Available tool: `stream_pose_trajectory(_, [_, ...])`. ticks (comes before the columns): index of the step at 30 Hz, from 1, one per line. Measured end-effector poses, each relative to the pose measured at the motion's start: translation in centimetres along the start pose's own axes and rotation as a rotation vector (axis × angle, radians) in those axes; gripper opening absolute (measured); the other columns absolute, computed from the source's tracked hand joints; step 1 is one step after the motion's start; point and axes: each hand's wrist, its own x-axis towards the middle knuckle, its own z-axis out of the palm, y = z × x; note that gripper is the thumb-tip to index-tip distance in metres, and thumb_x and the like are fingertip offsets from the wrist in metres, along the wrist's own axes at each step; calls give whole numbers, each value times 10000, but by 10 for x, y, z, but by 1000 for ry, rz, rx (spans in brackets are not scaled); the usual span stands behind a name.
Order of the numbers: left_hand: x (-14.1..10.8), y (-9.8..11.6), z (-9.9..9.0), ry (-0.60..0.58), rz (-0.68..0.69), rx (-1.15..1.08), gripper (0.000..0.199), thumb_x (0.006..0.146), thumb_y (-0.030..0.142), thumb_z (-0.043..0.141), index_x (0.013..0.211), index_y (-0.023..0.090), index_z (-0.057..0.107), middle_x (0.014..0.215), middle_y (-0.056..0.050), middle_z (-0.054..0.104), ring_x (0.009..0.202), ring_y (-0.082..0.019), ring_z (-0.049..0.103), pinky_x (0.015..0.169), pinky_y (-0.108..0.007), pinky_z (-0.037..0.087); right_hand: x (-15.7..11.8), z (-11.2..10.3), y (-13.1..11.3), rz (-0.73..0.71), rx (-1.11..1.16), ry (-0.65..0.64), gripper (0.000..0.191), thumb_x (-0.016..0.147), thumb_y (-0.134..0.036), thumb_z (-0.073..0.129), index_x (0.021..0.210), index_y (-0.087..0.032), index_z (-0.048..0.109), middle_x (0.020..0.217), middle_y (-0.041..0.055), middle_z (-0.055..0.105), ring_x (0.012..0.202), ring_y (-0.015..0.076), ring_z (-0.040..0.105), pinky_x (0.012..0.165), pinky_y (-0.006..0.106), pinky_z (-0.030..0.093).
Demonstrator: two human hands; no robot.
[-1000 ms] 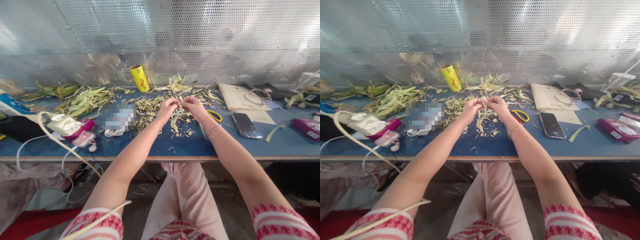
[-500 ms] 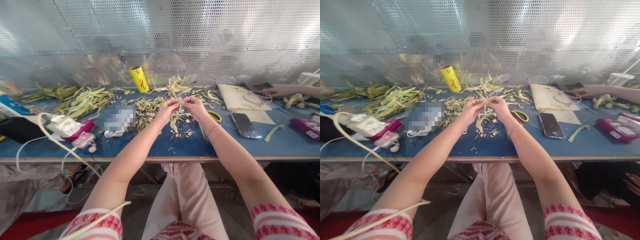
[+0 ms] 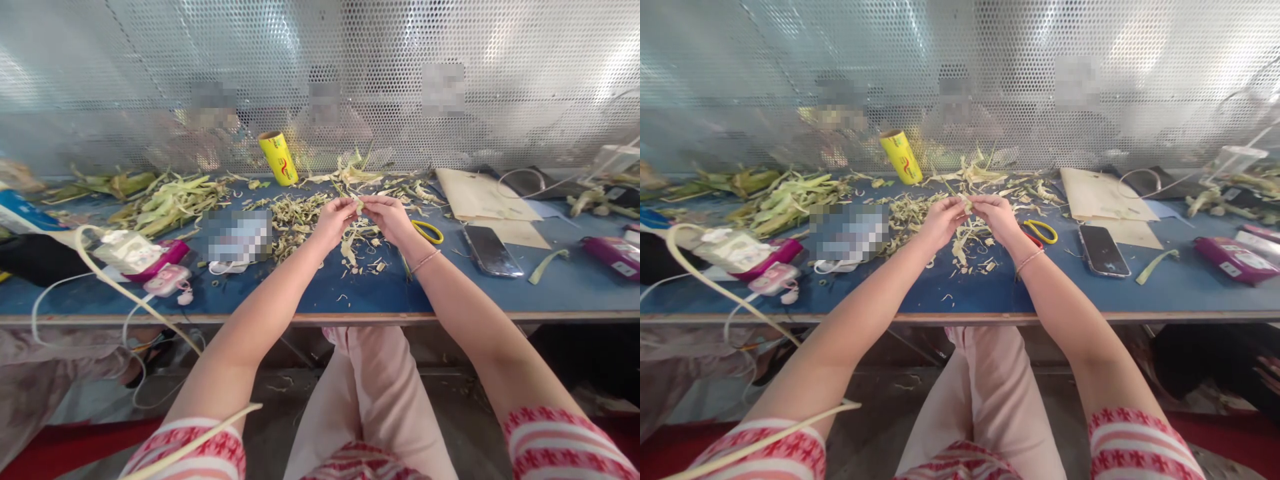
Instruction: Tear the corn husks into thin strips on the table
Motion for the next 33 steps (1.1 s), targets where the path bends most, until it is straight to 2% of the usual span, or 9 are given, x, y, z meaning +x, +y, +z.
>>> stream_pose_trajectory(7, [-1,0,-1,-40,-4,6,231,652,208,802,676,144,582,635,36,580,657,-73,574,754,-251,491,-1,1,-1,-1,-32,-13,275,537,-276,823,782,-196,727,774,8,706,780,135,631,873,329,503])
stream_pose_trajectory(14, [3,-3,-4,2,20,75,276,647,269,821,685,141,579,656,29,592,662,-77,588,726,-243,501,-1,2,-2,-39,-101,16,288,556,-244,796,806,-187,663,696,-29,592,665,93,546,725,276,475])
stream_pose_trajectory(18, [4,-5,-4,8,36,189,327,653,354,818,698,139,576,624,28,587,610,-77,577,697,-246,510,1,1,-3,-33,-128,34,281,633,-359,752,803,-200,595,716,-25,551,668,100,529,691,270,466])
stream_pose_trajectory(21, [3,-5,-2,-16,35,241,377,634,401,824,712,141,563,614,35,572,581,-78,570,692,-265,524,1,0,-5,-92,-389,91,296,739,-479,645,720,-209,526,648,-31,492,626,110,475,640,267,423])
stream_pose_trajectory(25, [-1,-4,1,-101,28,268,441,590,460,829,695,138,546,641,42,557,625,-83,580,743,-296,542,-3,-1,-9,-261,-819,67,249,829,-399,551,686,-220,454,590,-42,447,605,121,413,632,268,348])
stream_pose_trajectory(29, [-4,-1,4,-136,16,290,437,576,441,840,674,130,549,636,40,558,636,-87,578,743,-298,544,-4,-2,-10,-305,-946,-12,196,856,-294,452,677,-221,424,600,-31,450,613,132,418,623,267,316])
stream_pose_trajectory(33, [-5,-1,6,-90,-11,233,383,633,402,820,691,130,558,609,42,550,595,-84,573,702,-282,538,-3,-3,-9,-342,-941,9,179,847,-286,441,683,-225,407,596,-26,442,612,138,409,616,263,316])
